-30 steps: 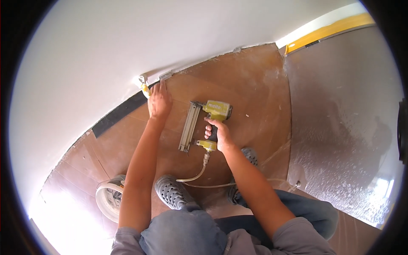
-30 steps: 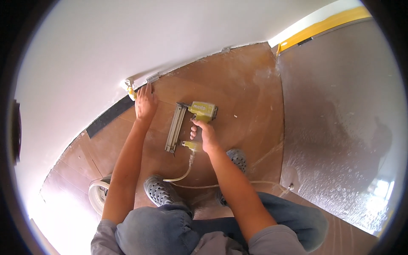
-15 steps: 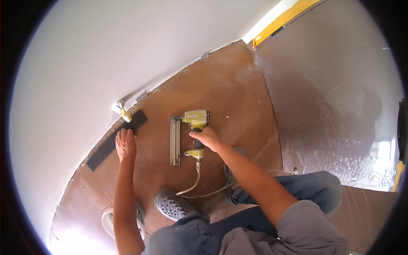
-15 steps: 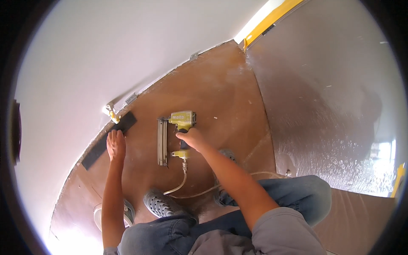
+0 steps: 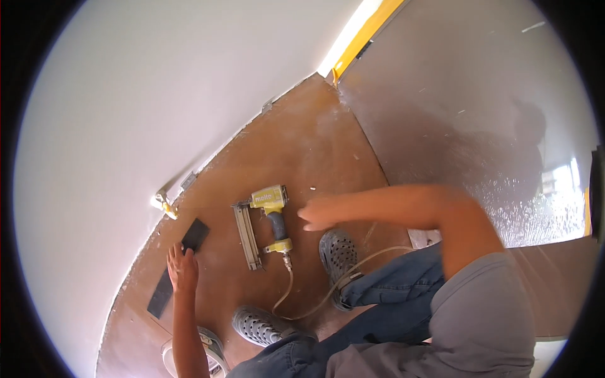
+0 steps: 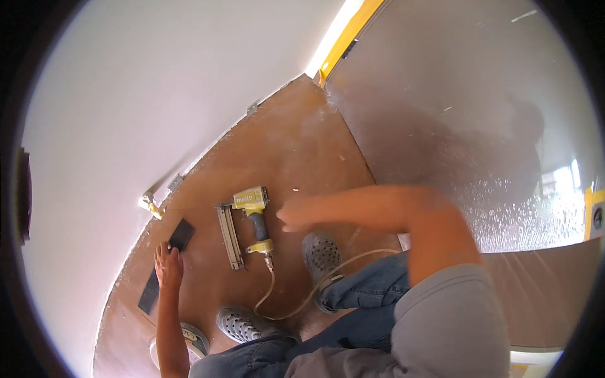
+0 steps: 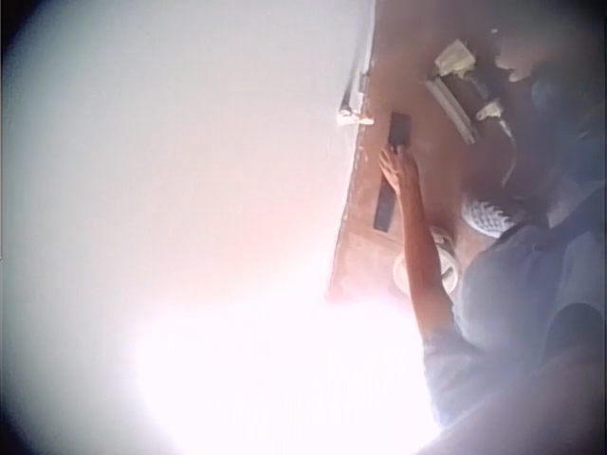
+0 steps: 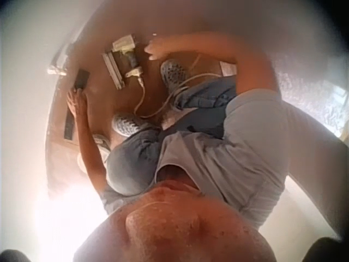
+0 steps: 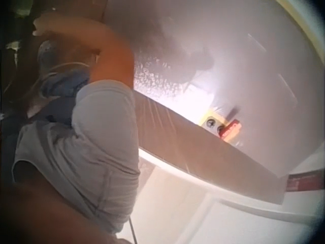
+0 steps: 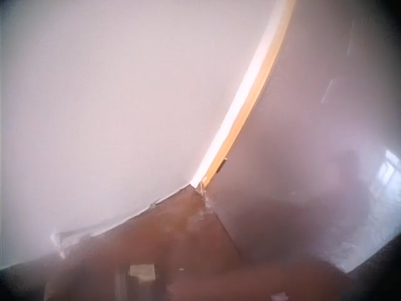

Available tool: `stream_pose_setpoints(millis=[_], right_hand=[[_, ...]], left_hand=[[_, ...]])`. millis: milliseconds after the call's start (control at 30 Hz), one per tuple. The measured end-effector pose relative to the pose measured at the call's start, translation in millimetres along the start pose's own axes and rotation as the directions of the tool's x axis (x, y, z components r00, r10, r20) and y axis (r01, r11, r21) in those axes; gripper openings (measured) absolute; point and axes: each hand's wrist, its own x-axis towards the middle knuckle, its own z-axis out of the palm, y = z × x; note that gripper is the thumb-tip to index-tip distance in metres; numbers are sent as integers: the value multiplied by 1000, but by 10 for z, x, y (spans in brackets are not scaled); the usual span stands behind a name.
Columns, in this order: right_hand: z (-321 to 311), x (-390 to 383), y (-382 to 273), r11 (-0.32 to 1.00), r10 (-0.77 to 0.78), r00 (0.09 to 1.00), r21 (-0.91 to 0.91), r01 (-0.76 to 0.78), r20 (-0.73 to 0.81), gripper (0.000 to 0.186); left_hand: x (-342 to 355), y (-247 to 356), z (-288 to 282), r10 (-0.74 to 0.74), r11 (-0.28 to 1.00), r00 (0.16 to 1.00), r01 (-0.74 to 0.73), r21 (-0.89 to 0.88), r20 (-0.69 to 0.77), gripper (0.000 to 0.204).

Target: Measure, cut, and attach black baseboard trim to a wall using a nail gun and metal clips.

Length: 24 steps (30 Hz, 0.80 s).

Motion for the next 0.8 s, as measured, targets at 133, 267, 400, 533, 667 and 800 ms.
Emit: stream_pose_setpoints(millis=[133,267,400,533,667,800], right_hand=[[-79,-1063,401,984,105,962,117,-138,251,45],[669,-1986,721,861,419,903,273,-429,95,49],[1963,-2495,401,634,715,697,378,-674,45,48],[2753,-2841,-228,384,888,461,554,-739,-1,46],[2986,-2910,-230,285,935,355,620,-731,-12,44],[2988,-3200,198,287,936,351,580,-762,-1,42]], left_hand=[[-99,75,-172,-42,997,991,51,-63,130,10],[-303,-49,-57,-75,997,992,75,2,100,9],[-325,-105,55,-147,989,983,144,29,112,9],[-203,-95,-26,-47,999,997,47,3,56,10],[-200,-68,-181,-13,1000,988,16,-22,153,12],[-360,-67,-110,69,997,997,-67,-38,45,14]])
